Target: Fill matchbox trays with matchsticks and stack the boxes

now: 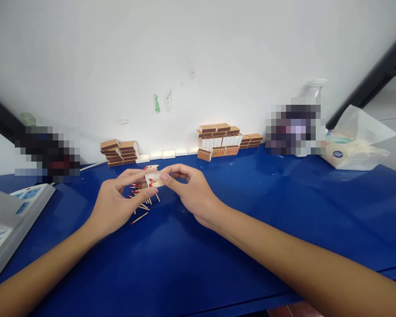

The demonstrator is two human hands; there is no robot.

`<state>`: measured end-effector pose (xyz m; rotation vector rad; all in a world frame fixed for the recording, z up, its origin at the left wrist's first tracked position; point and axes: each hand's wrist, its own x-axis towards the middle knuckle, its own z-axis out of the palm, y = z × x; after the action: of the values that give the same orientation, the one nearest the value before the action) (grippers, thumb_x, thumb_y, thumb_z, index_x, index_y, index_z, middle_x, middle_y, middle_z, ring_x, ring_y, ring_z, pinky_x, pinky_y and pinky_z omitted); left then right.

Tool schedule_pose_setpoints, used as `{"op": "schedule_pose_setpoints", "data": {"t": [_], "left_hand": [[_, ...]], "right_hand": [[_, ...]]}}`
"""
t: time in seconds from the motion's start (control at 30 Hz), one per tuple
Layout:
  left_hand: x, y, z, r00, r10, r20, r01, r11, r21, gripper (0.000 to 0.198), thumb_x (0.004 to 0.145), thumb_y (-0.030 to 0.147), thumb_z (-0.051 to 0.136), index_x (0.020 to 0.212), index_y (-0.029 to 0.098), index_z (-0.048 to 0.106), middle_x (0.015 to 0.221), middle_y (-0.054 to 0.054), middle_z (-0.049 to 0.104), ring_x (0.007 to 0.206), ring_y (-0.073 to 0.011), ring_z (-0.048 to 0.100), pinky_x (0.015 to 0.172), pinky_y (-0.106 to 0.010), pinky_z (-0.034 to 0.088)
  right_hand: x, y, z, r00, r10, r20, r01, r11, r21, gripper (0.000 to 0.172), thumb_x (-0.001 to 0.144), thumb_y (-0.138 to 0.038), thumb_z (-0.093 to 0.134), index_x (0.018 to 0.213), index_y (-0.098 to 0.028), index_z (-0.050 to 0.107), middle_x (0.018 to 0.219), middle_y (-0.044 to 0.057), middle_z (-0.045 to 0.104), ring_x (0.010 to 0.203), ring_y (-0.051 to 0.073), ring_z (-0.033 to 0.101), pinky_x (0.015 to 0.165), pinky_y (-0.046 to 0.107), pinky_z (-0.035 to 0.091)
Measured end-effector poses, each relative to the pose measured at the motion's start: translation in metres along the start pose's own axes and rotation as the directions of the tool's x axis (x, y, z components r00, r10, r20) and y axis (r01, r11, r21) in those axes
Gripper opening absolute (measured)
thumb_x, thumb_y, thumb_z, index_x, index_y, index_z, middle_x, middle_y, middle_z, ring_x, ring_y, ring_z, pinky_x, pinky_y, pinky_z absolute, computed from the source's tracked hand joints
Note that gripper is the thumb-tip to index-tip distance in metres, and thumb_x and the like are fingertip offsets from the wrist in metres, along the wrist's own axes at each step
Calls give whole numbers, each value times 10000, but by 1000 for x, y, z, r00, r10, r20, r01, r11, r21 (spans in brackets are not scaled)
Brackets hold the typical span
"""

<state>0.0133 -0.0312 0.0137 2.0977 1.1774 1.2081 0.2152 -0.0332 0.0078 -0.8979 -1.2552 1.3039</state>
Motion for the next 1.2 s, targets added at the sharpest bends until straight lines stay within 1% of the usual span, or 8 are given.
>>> {"op": "schedule_pose_setpoints", "data": {"t": [0.17, 0.27, 0.4, 0.53, 0.67, 0.83, 0.93, 1.2], "left_hand": [[10, -11, -10, 991, -17, -129, 31, 994, 105, 342, 877, 481, 764, 1158, 288, 796, 1035, -36, 786, 915, -234, 719, 847, -398, 592], [14, -19, -14, 980, -12, -199, 47, 984, 173, 356, 903, 521, 720, 1147, 272, 794, 953, -34, 782, 853, -229, 704, 853, -409, 570], [17, -23, -15, 972, 0, -234, 49, 978, 202, 390, 910, 524, 712, 1206, 278, 773, 1000, -25, 784, 860, -218, 689, 886, -405, 558], [19, -22, -17, 980, 37, -194, 9, 973, 231, 396, 907, 512, 717, 1217, 272, 770, 1060, -43, 783, 894, -223, 681, 881, -401, 558], [19, -24, -20, 992, 44, -115, -12, 964, 267, 404, 894, 488, 740, 1231, 267, 765, 1140, -70, 758, 959, -231, 678, 898, -409, 551], [14, -20, -16, 998, 63, -16, -57, 970, 235, 396, 870, 436, 782, 1236, 286, 759, 1155, -68, 734, 1067, -248, 683, 979, -432, 539], [8, -13, -11, 998, 55, 36, -59, 987, 148, 424, 864, 434, 792, 1264, 302, 744, 1195, -60, 721, 1099, -239, 684, 1006, -420, 541], [7, -13, -7, 987, 62, 145, -74, 994, 79, 380, 884, 450, 766, 1248, 342, 751, 1220, -50, 724, 1157, -253, 668, 1025, -432, 547]], "right_hand": [[7, 0, -6, 976, -217, 3, 204, 914, -350, 164, 967, -345, 646, 1048, -221, 718, 1037, 51, 733, 880, 170, 631, 750, 322, 491], [9, 10, -1, 939, -317, 135, 323, 675, -663, 102, 946, -292, 670, 906, -206, 707, 875, 27, 688, 791, 162, 594, 740, 326, 467], [7, 22, 13, 938, -208, 278, 339, 372, -864, 182, 896, -333, 760, 882, -174, 674, 938, 71, 668, 902, 215, 581, 813, 362, 461], [6, 20, 11, 941, -67, 331, 338, 234, -912, 134, 991, -229, 642, 879, -157, 657, 965, 100, 657, 903, 225, 571, 810, 366, 448], [12, 8, -6, 929, -169, 330, 365, 267, -892, 127, 1011, -198, 604, 889, -171, 624, 948, 79, 632, 905, 218, 568, 816, 353, 446], [18, -7, -15, 832, -467, 300, 483, 343, -806, 92, 1030, -215, 563, 941, -205, 585, 998, 66, 604, 944, 212, 558, 857, 356, 451], [15, -7, -13, 803, -463, 376, 544, 313, -778, 80, 1025, -217, 568, 947, -215, 586, 1004, 71, 601, 983, 228, 544, 891, 380, 459], [10, -5, -17, 801, -416, 430, 567, 301, -767, 102, 1015, -227, 567, 940, -224, 635, 1250, 117, 539, 1159, 263, 527, 1009, 472, 467]]}}
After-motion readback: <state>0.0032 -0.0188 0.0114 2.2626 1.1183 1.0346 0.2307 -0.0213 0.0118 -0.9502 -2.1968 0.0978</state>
